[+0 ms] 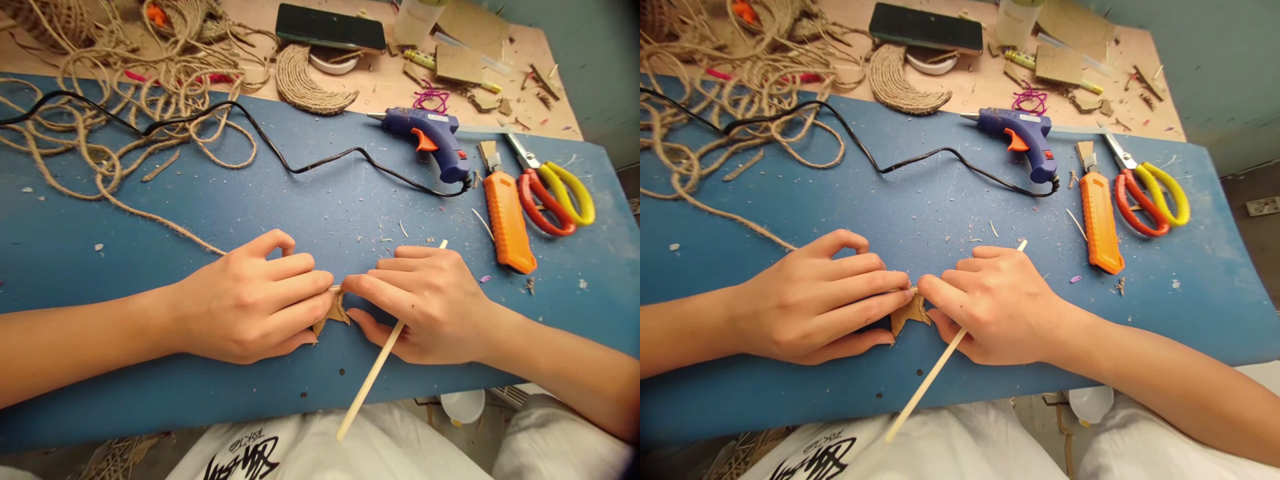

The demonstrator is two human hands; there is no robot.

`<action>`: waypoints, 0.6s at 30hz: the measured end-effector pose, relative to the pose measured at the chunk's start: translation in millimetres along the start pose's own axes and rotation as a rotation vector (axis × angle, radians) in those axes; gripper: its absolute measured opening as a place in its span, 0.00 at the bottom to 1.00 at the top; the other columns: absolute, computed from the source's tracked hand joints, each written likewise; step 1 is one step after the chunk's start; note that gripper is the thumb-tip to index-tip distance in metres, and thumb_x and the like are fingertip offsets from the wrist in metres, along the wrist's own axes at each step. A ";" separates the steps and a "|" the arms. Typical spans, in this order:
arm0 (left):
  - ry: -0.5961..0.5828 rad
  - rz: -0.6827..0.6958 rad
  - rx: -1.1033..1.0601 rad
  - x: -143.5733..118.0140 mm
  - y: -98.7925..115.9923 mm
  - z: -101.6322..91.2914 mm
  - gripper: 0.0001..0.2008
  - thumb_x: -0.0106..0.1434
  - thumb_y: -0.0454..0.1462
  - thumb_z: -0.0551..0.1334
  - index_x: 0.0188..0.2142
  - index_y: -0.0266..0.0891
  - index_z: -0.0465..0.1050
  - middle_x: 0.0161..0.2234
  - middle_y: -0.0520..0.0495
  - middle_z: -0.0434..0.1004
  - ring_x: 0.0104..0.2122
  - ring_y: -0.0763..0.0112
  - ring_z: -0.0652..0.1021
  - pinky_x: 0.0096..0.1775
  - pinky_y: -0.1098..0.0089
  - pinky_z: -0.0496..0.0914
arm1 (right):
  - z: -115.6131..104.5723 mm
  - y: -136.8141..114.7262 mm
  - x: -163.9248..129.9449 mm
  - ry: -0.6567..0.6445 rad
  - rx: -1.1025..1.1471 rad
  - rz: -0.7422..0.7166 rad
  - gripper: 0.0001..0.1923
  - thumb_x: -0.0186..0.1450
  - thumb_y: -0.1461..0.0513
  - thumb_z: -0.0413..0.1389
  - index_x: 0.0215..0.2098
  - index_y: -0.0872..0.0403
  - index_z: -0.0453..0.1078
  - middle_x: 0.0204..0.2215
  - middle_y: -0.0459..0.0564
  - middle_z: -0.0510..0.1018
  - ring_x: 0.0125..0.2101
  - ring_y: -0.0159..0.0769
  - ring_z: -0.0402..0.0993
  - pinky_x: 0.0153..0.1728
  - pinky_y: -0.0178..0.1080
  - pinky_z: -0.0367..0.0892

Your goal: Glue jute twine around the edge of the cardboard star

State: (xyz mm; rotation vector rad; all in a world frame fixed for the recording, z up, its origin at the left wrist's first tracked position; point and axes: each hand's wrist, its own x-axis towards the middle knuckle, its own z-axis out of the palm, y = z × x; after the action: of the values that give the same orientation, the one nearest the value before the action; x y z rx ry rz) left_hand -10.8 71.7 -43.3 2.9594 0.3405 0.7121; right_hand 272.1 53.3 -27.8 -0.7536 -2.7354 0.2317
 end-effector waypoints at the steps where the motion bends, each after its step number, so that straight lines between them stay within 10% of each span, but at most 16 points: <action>1: -0.001 -0.002 0.000 -0.1 -0.1 0.0 0.09 0.77 0.40 0.63 0.47 0.35 0.78 0.45 0.42 0.87 0.39 0.62 0.82 0.46 0.56 0.70 | -0.2 -0.2 0.1 0.000 -0.019 -0.007 0.06 0.76 0.62 0.55 0.42 0.54 0.73 0.24 0.42 0.74 0.23 0.30 0.65 0.30 0.40 0.52; 18: -0.009 -0.005 -0.023 -1.6 -1.7 0.7 0.10 0.77 0.41 0.63 0.45 0.35 0.78 0.46 0.41 0.87 0.40 0.60 0.81 0.48 0.55 0.70 | -4.6 1.7 -3.4 0.082 -0.237 -0.135 0.14 0.74 0.60 0.61 0.55 0.58 0.74 0.26 0.42 0.78 0.25 0.33 0.69 0.29 0.43 0.59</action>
State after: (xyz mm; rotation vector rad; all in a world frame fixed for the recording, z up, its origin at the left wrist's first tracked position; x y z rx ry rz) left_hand -12.2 73.0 -44.8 2.9381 0.3364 0.6964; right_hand 277.2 53.4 -24.6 -0.6167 -2.7506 -0.1517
